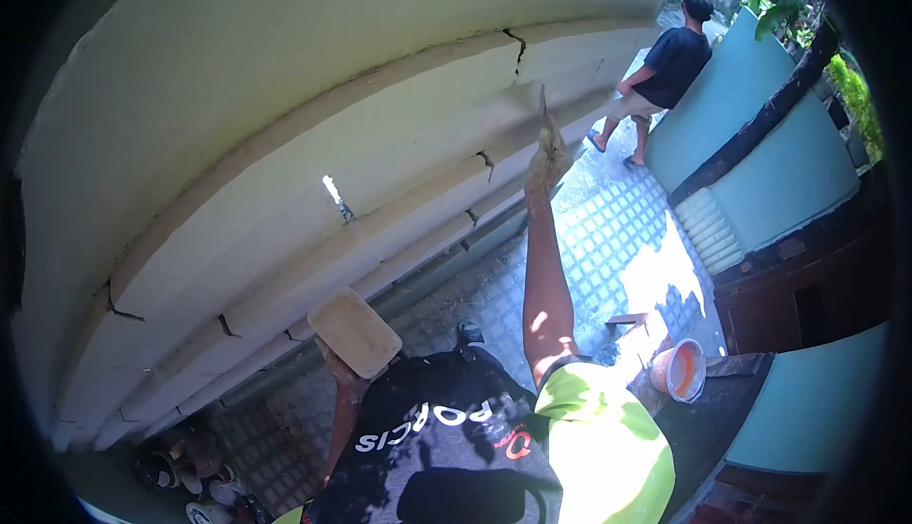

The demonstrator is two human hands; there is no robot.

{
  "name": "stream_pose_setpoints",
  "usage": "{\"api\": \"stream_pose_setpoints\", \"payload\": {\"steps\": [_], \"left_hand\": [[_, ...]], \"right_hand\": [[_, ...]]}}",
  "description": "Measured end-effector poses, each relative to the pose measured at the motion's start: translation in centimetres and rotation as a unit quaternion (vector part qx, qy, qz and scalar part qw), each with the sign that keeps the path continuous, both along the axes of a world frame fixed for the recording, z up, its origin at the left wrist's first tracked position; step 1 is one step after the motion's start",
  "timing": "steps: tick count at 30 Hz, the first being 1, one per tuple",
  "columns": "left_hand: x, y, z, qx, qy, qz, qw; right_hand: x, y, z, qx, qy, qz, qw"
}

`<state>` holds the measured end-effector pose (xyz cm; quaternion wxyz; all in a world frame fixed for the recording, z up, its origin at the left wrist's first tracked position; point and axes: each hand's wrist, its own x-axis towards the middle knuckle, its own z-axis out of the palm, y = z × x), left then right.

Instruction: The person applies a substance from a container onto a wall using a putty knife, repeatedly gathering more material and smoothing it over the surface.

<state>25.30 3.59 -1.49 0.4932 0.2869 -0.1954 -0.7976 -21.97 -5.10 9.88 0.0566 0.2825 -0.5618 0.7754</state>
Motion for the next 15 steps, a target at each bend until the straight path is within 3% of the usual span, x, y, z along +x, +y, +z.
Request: {"api": "stream_pose_setpoints", "payload": {"steps": [2, 6, 9, 11, 14, 15], "left_hand": [[0.0, 0.1, -0.1, 0.018, 0.012, 0.005, 1.000], [0.1, 0.2, 0.0, -0.043, -0.042, 0.006, 0.998], [0.3, -0.2, -1.1, -0.017, -0.021, 0.019, 0.999], [0.2, -0.1, -1.1, -0.001, 0.002, 0.019, 1.000], [0.0, 0.1, -0.3, 0.001, 0.001, 0.005, 1.000], [-0.2, 0.2, -0.1, 0.002, 0.004, 0.001, 1.000]], "right_hand": [[-1.3, -1.4, -1.2, 0.007, 0.026, 0.001, 1.000], [5.9, 0.9, -0.3, 0.107, 0.034, 0.074, 0.991], [3.9, 3.0, -1.6, 0.103, 0.015, 0.124, 0.987], [1.5, 2.3, -1.6, 0.012, -0.030, 0.075, 0.997], [0.2, 0.9, 0.4, 0.009, 0.002, -0.004, 1.000], [0.9, 0.7, 0.9, 0.067, -0.010, 0.001, 0.998]]}}
